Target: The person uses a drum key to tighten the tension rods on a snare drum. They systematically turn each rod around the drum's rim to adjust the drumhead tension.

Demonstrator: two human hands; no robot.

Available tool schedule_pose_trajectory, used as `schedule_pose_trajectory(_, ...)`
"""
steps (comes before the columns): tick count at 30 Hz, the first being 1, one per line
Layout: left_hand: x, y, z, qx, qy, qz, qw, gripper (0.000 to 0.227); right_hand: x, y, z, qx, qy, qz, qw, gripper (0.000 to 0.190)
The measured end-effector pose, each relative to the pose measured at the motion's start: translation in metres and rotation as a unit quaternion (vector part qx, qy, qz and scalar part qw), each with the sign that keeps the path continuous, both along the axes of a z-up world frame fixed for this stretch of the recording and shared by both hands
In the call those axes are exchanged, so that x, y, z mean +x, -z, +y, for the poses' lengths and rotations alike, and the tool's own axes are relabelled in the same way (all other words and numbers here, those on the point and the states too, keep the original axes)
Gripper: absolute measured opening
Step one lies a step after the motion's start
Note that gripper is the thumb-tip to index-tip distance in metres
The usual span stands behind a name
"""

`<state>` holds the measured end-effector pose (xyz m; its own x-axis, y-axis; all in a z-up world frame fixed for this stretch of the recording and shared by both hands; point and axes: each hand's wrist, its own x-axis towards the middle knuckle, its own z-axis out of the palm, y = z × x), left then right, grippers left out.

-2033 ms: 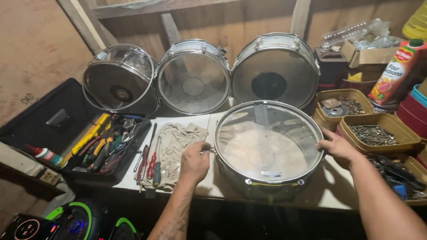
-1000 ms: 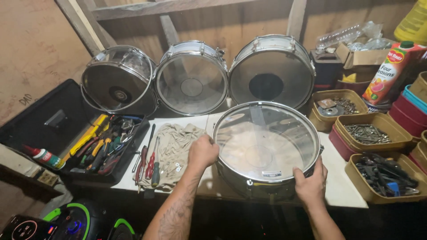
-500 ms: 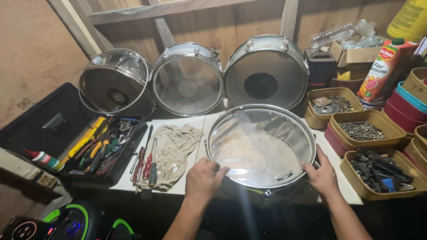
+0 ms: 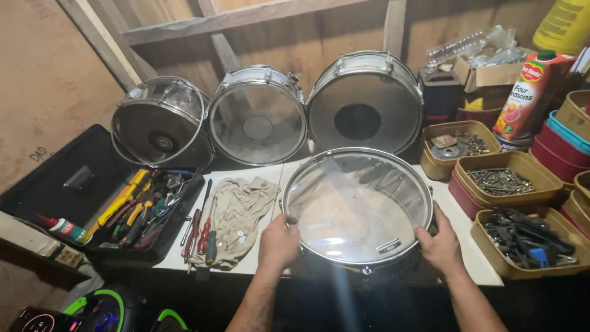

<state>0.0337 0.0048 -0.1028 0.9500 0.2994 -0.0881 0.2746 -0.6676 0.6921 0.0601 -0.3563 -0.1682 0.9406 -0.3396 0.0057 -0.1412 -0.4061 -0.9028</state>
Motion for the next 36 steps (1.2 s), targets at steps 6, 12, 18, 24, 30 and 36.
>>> schedule_pose_trajectory(6, -0.045, 0.000, 0.005, -0.043, -0.014, -0.139, 0.989, 0.034, -0.001, -0.003, 0.001, 0.019, -0.001, -0.005, 1.000, 0.085)
schedule_pose_trajectory(12, -0.023, 0.019, 0.003, 0.185, 0.101, -0.318, 0.924, 0.022, -0.001, -0.006, 0.003, 0.041, 0.001, -0.024, 0.999, 0.085)
schedule_pose_trajectory(18, 0.005, 0.012, 0.011, -0.065, -0.015, -0.015, 0.998, 0.038, -0.004, -0.013, 0.005, 0.019, -0.004, 0.001, 1.000, 0.086)
schedule_pose_trajectory(24, -0.071, -0.052, -0.016, 0.012, 0.008, 0.034, 0.999, 0.041, 0.003, 0.015, 0.000, -0.030, -0.011, -0.066, 0.997, 0.082)
schedule_pose_trajectory(30, -0.032, -0.017, -0.014, 0.165, 0.037, -0.055, 0.984, 0.038, 0.003, 0.015, -0.001, -0.041, -0.019, -0.058, 0.997, 0.083)
schedule_pose_trajectory(36, -0.018, -0.014, -0.007, -0.121, -0.065, 0.002, 0.991, 0.028, 0.005, 0.022, -0.003, -0.047, -0.012, -0.061, 0.997, 0.083)
